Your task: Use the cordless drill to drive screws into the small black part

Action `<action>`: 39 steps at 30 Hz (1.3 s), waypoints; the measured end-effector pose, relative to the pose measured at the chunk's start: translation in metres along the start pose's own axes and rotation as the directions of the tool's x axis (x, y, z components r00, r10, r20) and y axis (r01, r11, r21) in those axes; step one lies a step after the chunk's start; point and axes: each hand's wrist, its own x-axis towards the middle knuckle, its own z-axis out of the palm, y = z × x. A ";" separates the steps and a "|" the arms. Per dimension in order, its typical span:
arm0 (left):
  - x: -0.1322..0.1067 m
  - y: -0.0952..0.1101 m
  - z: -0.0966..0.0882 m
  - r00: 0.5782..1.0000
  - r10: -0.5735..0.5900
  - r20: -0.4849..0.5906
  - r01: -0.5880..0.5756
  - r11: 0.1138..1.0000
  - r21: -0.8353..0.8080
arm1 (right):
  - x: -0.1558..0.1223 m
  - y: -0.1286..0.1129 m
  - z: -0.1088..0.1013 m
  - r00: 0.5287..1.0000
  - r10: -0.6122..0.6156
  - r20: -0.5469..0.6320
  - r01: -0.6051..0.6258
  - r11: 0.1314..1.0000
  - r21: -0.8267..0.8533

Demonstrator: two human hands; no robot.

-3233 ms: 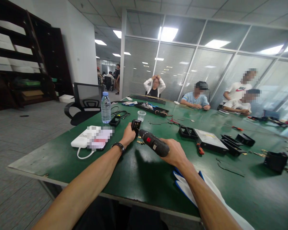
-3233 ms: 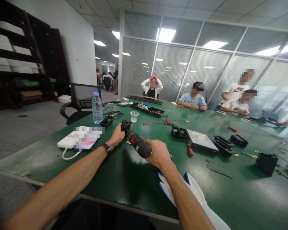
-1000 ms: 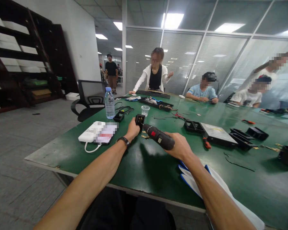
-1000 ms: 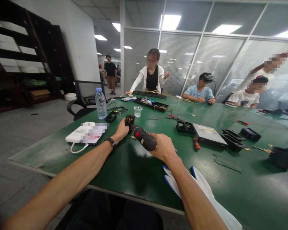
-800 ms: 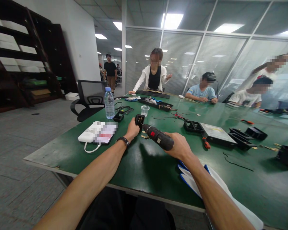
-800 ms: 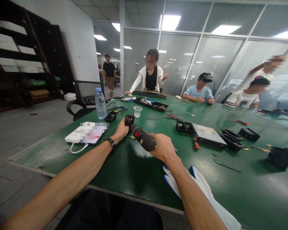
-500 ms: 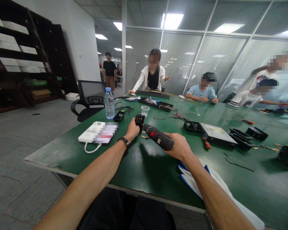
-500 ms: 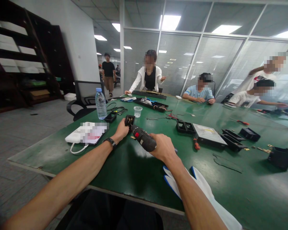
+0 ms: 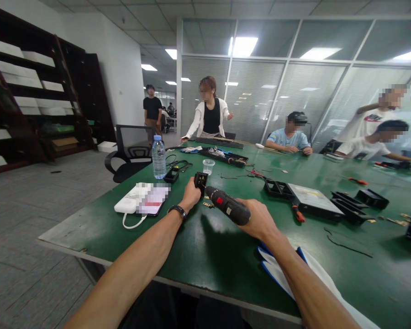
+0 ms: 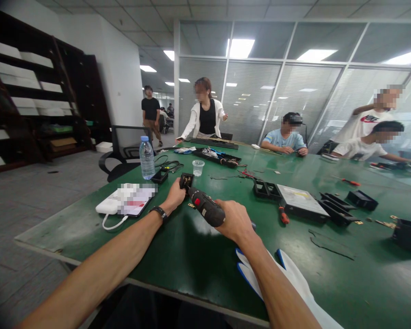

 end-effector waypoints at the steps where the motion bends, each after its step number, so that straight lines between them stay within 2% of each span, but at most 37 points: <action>1: 0.000 0.000 0.000 1.000 -0.012 -0.002 0.012 1.000 -0.002 | 0.000 0.000 0.000 1.000 0.000 0.001 0.000 1.000 0.000; 8: 0.001 -0.001 0.001 1.000 0.012 0.009 -0.012 1.000 -0.006 | -0.001 0.000 0.000 1.000 -0.003 -0.008 0.003 1.000 0.003; 20: 0.000 0.004 0.000 1.000 -0.018 -0.009 0.018 1.000 -0.006 | 0.001 0.003 0.002 1.000 -0.016 -0.010 0.016 1.000 -0.005; 29: 0.008 0.002 0.000 0.999 -0.031 -0.005 0.032 0.995 0.097 | 0.000 -0.001 -0.007 0.999 0.007 0.034 -0.005 0.997 -0.076; 39: 0.008 0.006 -0.001 0.997 -0.071 0.011 0.070 0.991 0.117 | -0.001 0.004 -0.006 0.998 -0.057 -0.029 0.056 0.998 -0.032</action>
